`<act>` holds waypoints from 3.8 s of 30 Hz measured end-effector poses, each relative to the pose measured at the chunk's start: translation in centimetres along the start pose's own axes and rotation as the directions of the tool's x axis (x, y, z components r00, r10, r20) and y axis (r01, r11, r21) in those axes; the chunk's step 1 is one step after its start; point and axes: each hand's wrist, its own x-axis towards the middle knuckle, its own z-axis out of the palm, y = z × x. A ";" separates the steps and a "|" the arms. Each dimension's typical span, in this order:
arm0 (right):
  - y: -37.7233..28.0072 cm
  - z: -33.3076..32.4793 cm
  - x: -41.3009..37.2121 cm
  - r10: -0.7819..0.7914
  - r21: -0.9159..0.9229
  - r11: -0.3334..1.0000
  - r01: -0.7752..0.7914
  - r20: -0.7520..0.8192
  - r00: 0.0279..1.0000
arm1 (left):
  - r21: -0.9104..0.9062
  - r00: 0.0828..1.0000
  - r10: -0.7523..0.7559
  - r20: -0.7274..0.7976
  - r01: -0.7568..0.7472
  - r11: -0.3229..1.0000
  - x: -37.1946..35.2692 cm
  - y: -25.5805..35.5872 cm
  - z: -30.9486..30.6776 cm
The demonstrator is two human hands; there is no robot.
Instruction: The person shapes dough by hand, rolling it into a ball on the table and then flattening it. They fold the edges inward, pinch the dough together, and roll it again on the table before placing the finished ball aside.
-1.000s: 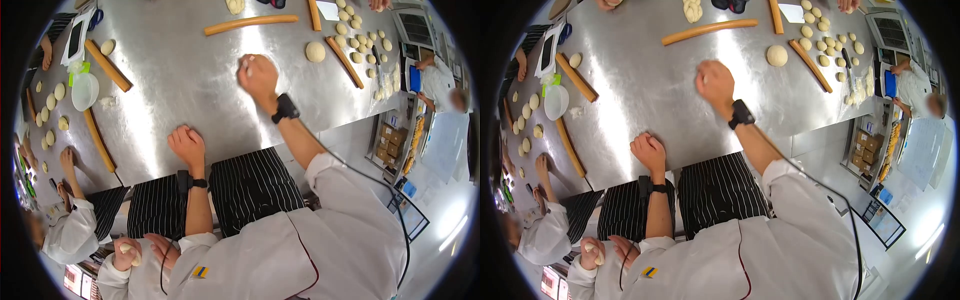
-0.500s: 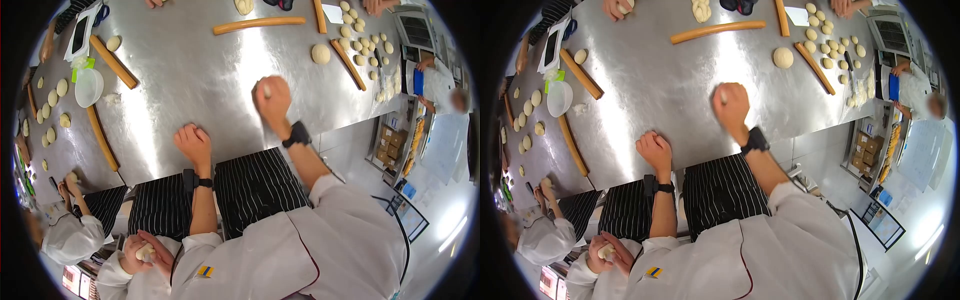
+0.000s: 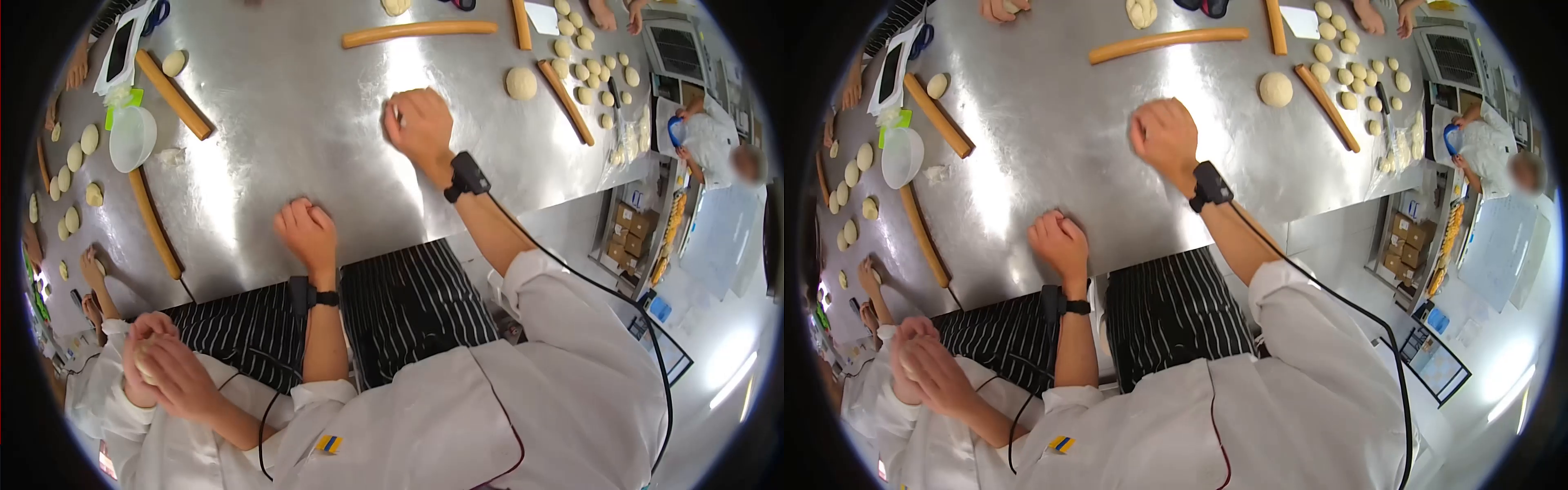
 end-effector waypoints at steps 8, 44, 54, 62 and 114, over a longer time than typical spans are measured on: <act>-1.5 -1.8 -4.4 0.117 -0.150 0.982 -0.119 -0.024 0.993 | 0.028 1.000 -0.003 0.003 0.003 1.000 -0.2 0.0 -0.5; -0.5 -8.1 -7.8 0.109 -0.215 0.969 -0.124 -0.082 0.991 | -0.025 1.000 0.012 -0.029 -0.013 1.000 -1.2 -0.5 0.2; 0.3 -8.7 -11.9 0.299 -0.069 0.948 -0.312 -0.151 0.942 | -0.062 0.991 0.066 -0.116 -0.073 0.995 -0.2 -0.7 -0.5; 1.3 -8.5 -8.9 0.275 -0.152 0.940 -0.305 -0.187 0.943 | -0.073 0.997 0.049 -0.052 -0.052 0.996 -1.2 -1.0 -0.2; 1.1 -8.9 -13.0 0.211 -0.115 0.966 -0.233 -0.175 0.962 | 0.078 0.994 0.009 -0.113 0.000 0.997 -1.2 -0.9 0.7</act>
